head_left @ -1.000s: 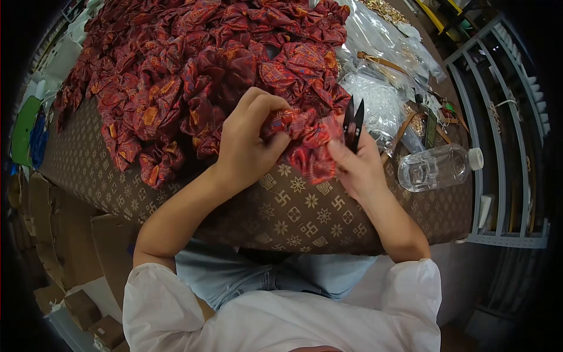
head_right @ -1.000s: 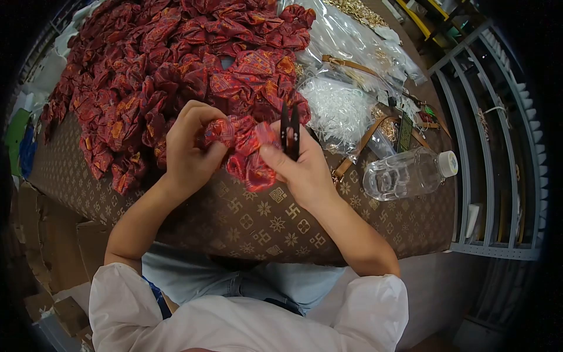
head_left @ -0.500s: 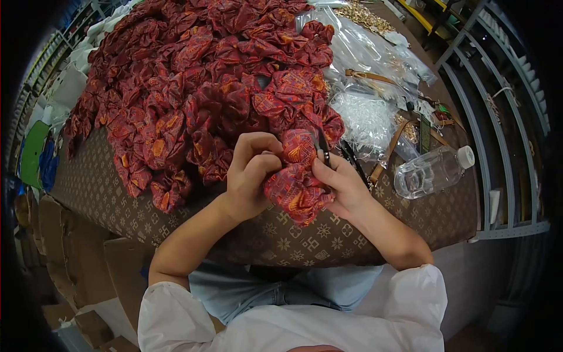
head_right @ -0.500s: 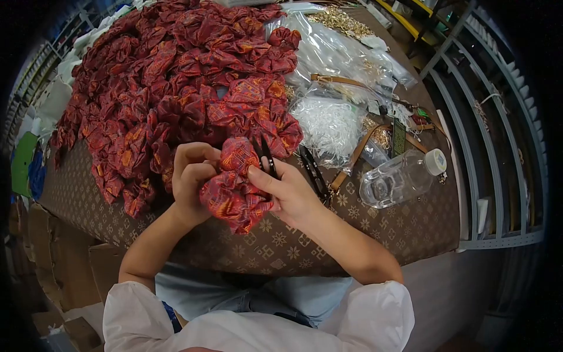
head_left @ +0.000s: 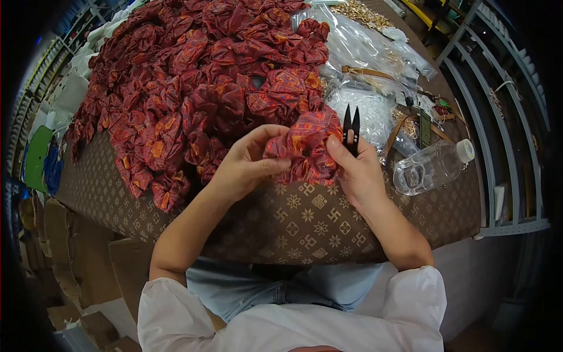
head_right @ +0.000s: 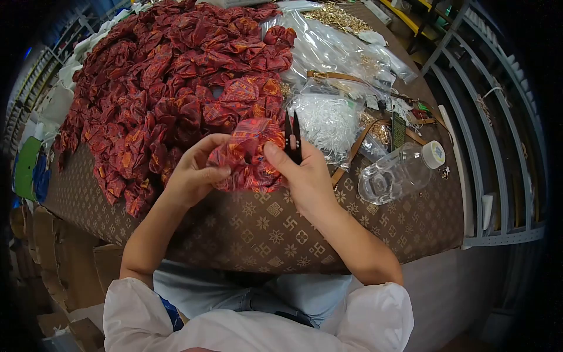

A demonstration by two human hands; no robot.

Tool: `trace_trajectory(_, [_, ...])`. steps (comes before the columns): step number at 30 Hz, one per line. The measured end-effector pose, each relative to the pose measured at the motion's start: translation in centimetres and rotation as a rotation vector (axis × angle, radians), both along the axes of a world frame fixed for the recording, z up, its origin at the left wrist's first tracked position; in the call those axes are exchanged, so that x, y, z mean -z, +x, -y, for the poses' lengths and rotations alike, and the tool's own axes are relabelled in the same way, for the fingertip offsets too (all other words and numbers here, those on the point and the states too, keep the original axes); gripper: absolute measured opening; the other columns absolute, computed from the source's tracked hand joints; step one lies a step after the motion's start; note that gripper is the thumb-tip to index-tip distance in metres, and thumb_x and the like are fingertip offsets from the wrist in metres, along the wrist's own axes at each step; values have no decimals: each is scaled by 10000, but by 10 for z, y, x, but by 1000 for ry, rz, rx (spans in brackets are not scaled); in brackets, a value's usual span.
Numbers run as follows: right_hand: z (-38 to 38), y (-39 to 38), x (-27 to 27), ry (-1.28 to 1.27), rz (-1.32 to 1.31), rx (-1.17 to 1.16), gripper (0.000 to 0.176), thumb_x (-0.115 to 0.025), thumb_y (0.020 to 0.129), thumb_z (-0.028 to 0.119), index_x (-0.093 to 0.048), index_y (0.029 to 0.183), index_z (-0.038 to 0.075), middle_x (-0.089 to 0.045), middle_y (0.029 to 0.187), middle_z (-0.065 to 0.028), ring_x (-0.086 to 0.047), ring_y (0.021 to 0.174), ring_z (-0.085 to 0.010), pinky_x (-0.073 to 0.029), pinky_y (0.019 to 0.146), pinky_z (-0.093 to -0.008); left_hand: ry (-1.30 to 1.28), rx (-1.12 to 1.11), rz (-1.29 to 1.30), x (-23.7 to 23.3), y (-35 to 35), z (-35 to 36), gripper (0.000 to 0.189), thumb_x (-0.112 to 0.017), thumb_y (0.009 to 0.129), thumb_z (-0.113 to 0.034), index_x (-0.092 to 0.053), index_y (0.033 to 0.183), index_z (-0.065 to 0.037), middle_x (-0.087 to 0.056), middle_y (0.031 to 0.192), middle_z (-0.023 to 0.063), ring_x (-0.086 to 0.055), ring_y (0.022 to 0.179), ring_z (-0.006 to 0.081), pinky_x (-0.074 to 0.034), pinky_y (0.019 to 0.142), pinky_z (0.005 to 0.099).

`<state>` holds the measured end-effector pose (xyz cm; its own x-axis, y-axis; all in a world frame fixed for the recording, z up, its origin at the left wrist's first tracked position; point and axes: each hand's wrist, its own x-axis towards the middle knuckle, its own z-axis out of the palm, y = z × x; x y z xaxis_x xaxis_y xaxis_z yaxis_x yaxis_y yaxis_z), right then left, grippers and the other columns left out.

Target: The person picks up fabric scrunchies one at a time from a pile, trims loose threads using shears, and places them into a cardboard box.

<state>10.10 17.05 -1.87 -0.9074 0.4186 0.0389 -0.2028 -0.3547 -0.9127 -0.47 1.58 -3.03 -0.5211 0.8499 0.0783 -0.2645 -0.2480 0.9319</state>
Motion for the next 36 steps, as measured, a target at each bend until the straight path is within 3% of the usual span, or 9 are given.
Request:
trace_trajectory(3, [-10, -1, 4, -170, 88, -116, 131, -541, 839, 183, -484, 758, 97, -395, 586, 59, -297, 436, -28, -219, 401, -200, 76, -93, 255, -11, -4, 5, 412, -602, 723, 26, -452, 1105, -12, -550, 996, 48, -540, 880, 111, -430, 792, 234])
trace_trajectory(5, [-1, -1, 0, -166, 62, -81, 128, -502, 861, 174, -481, 763, 95, -401, 584, 61, -313, 441, -24, -230, 403, -192, 97, -108, 197, -13, -6, 11, 409, -602, 724, 24, -452, 1103, -13, -549, 998, 50, -538, 885, 107, -429, 787, 233])
trace_trajectory(11, [-1, -5, 10, -12, 63, -199, 221, -452, 880, 148, -508, 1037, 2, -526, 778, -13, -300, 433, -9, -215, 390, -158, 182, -345, 1, -15, 18, 81, 408, -600, 721, 32, -453, 1092, -51, -544, 988, 16, -512, 932, 97, -421, 802, 248])
trace_trajectory(16, [6, -6, 32, 184, 107, -271, 244, -491, 861, 133, -495, 1054, -17, -490, 730, 4, -287, 445, 4, -205, 392, -152, 252, -881, 116, 11, 87, 221, 451, -584, 699, 79, -433, 1104, -47, -553, 996, 58, -545, 911, 144, -452, 779, 266])
trace_trajectory(20, [10, -7, 45, 247, 154, -382, 246, -507, 856, 137, -495, 1049, -15, -485, 716, 10, -283, 438, 0, -211, 392, -162, -12, -1482, 62, 42, 148, 360, 423, -597, 711, 35, -430, 1090, -54, -555, 977, 65, -557, 870, 154, -468, 736, 277])
trace_trajectory(23, [19, -6, 47, 341, 154, -424, 242, -509, 858, 155, -499, 1030, -16, -477, 706, 12, -283, 435, -2, -211, 388, -169, -258, -1807, 187, 89, 192, 440, 380, -602, 724, 3, -433, 1058, -63, -541, 977, 63, -559, 847, 163, -465, 732, 288])
trace_trajectory(32, [24, -5, 57, 642, 172, -342, 206, -506, 859, 148, -527, 1003, 3, -479, 680, 20, -288, 457, 6, -200, 394, -166, -208, -2484, 595, 247, 285, 527, 478, -651, 685, 6, -386, 1081, -41, -509, 997, 125, -548, 857, 230, -473, 704, 358])
trace_trajectory(35, [28, -4, 54, 676, 173, -343, 207, -502, 861, 150, -528, 1007, 6, -482, 679, 18, -298, 456, 2, -208, 395, -165, -585, -2272, 1041, 288, 293, 528, 651, -700, 665, -95, -315, 1187, -33, -497, 1043, 160, -535, 891, 289, -458, 734, 402])
trace_trajectory(36, [26, -4, 56, 681, 169, -336, 207, -500, 862, 152, -529, 1005, 6, -481, 675, 18, -299, 456, 1, -210, 395, -163, -532, -2246, 1114, 297, 291, 523, 688, -698, 666, -138, -308, 1217, -7, -475, 1108, 186, -506, 964, 308, -433, 785, 417])
